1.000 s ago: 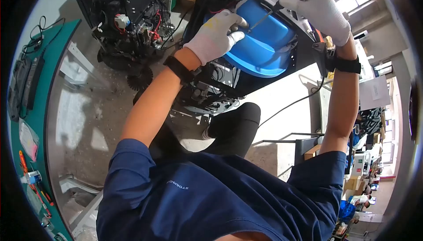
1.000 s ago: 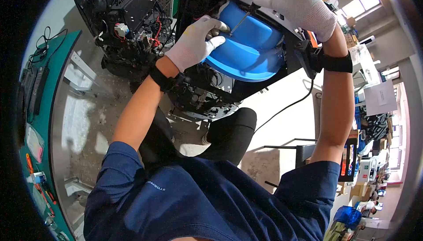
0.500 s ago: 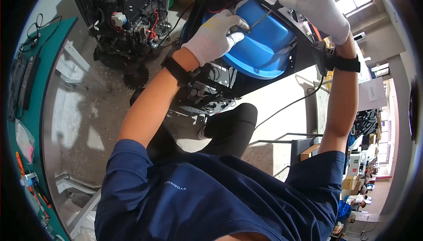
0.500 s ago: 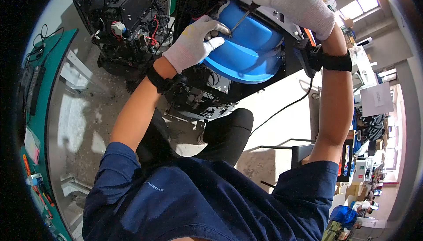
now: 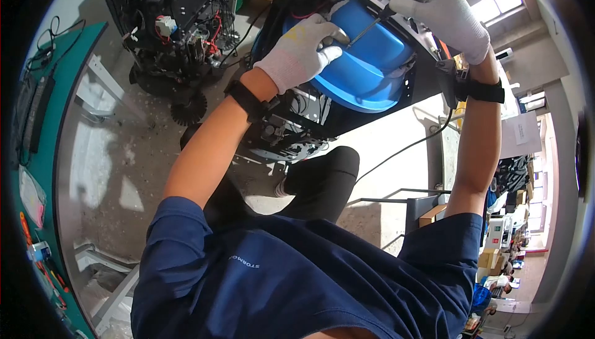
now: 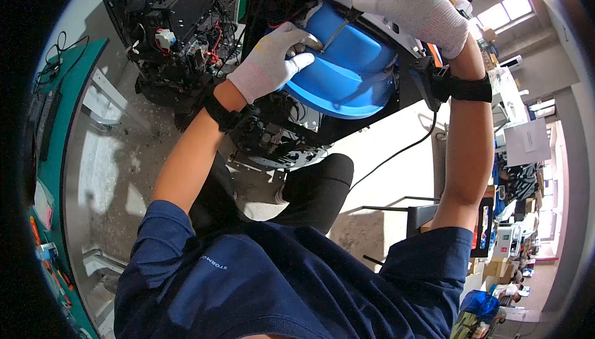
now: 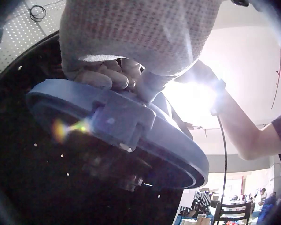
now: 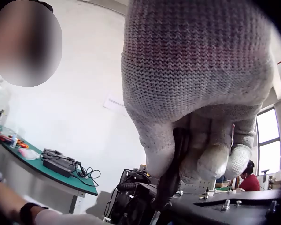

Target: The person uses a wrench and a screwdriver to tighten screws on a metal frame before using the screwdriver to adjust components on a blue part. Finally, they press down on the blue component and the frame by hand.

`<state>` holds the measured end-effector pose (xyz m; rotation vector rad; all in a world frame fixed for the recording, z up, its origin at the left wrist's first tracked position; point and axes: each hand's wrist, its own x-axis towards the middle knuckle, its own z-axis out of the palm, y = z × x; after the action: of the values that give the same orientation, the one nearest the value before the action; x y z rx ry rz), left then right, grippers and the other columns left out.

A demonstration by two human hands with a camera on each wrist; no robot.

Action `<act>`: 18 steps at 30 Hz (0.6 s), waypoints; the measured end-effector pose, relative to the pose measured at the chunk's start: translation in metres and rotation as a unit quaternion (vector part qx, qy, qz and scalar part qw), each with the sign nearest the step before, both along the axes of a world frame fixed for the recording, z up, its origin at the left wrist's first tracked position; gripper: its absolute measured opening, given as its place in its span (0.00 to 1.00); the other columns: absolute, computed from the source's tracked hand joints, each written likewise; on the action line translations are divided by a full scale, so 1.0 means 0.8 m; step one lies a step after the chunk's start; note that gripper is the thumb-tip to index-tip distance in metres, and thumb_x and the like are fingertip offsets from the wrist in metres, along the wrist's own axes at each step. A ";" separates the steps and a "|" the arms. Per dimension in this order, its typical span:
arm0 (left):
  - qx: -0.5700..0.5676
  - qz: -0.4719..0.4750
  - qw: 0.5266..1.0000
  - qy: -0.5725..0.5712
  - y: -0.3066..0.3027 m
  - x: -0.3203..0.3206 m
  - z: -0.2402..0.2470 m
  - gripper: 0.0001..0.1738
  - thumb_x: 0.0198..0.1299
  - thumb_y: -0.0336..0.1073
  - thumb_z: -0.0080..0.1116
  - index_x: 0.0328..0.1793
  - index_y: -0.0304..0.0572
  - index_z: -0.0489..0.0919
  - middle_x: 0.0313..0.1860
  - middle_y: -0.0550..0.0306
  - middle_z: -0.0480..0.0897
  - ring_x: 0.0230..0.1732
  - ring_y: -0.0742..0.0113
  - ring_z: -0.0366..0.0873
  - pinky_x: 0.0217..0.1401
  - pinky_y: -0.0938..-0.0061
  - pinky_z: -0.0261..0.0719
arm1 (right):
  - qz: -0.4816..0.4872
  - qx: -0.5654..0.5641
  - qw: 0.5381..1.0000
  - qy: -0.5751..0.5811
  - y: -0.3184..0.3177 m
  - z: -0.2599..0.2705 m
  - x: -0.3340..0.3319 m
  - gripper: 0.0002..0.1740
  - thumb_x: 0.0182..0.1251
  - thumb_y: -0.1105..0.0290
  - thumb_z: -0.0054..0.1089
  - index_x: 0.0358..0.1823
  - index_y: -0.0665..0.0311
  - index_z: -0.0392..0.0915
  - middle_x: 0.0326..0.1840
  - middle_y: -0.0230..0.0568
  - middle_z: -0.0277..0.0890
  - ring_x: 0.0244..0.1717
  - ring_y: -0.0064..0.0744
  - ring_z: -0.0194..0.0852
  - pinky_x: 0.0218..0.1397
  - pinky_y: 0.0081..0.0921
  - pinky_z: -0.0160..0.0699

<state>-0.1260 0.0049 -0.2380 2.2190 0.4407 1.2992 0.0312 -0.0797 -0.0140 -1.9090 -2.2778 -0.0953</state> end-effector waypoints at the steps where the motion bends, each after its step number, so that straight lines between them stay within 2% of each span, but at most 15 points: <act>1: 0.000 0.001 1.000 -0.001 0.000 -0.001 0.001 0.15 0.60 0.33 0.70 0.53 0.44 0.84 0.41 0.55 0.80 0.40 0.62 0.81 0.46 0.71 0.81 | 0.034 -0.019 0.997 0.065 0.004 -0.004 0.005 0.12 0.66 0.63 0.66 0.41 0.65 0.84 0.26 0.30 0.76 0.26 0.15 0.72 0.29 0.18 0.73; 5: 0.006 -0.016 1.000 0.014 0.005 -0.009 0.007 0.15 0.61 0.33 0.69 0.54 0.43 0.84 0.40 0.56 0.81 0.39 0.63 0.81 0.45 0.72 0.81 | -0.017 -0.012 1.000 0.012 0.011 -0.005 0.000 0.13 0.67 0.62 0.64 0.41 0.65 0.84 0.24 0.30 0.75 0.25 0.16 0.72 0.27 0.18 0.73; 7: 0.005 -0.038 0.999 0.011 0.006 -0.009 0.017 0.15 0.61 0.33 0.69 0.54 0.42 0.84 0.40 0.56 0.82 0.38 0.65 0.80 0.45 0.73 0.81 | -0.023 -0.004 0.998 -0.062 0.013 -0.006 0.002 0.17 0.70 0.57 0.62 0.39 0.66 0.84 0.23 0.31 0.74 0.23 0.17 0.72 0.27 0.19 0.74; 9: -0.127 -0.048 0.991 0.014 0.006 -0.008 0.030 0.16 0.61 0.35 0.70 0.54 0.40 0.84 0.40 0.57 0.85 0.37 0.70 0.80 0.44 0.75 0.81 | -0.065 -0.012 0.995 -0.081 0.015 -0.007 -0.003 0.20 0.71 0.53 0.61 0.37 0.67 0.84 0.22 0.32 0.74 0.22 0.18 0.72 0.27 0.20 0.75; 11: -0.114 -0.051 0.992 -0.005 0.007 -0.003 0.042 0.16 0.61 0.36 0.70 0.53 0.39 0.85 0.40 0.58 0.86 0.37 0.72 0.81 0.45 0.76 0.82 | -0.109 0.012 0.987 -0.117 0.016 -0.015 -0.003 0.29 0.71 0.43 0.60 0.35 0.67 0.83 0.21 0.35 0.73 0.21 0.23 0.75 0.27 0.23 0.76; 14: -0.112 -0.065 0.991 -0.041 0.008 0.007 0.054 0.18 0.60 0.41 0.72 0.51 0.38 0.85 0.39 0.58 0.88 0.38 0.74 0.83 0.46 0.78 0.83 | -0.065 0.039 0.986 -0.149 0.028 -0.015 0.022 0.31 0.70 0.40 0.60 0.34 0.67 0.84 0.19 0.39 0.73 0.20 0.28 0.77 0.27 0.23 0.76; 18: -0.104 -0.038 0.994 -0.017 -0.006 0.014 0.072 0.20 0.56 0.43 0.76 0.47 0.36 0.86 0.35 0.58 0.88 0.35 0.73 0.84 0.43 0.77 0.84 | -0.112 0.022 0.980 -0.164 0.021 -0.011 0.004 0.32 0.70 0.39 0.59 0.34 0.67 0.84 0.18 0.41 0.74 0.20 0.33 0.78 0.29 0.27 0.77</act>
<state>-0.1147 0.0001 -0.1801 2.0193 0.4533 1.1918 0.0342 -0.0632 -0.0231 -2.2617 -2.2108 -0.5209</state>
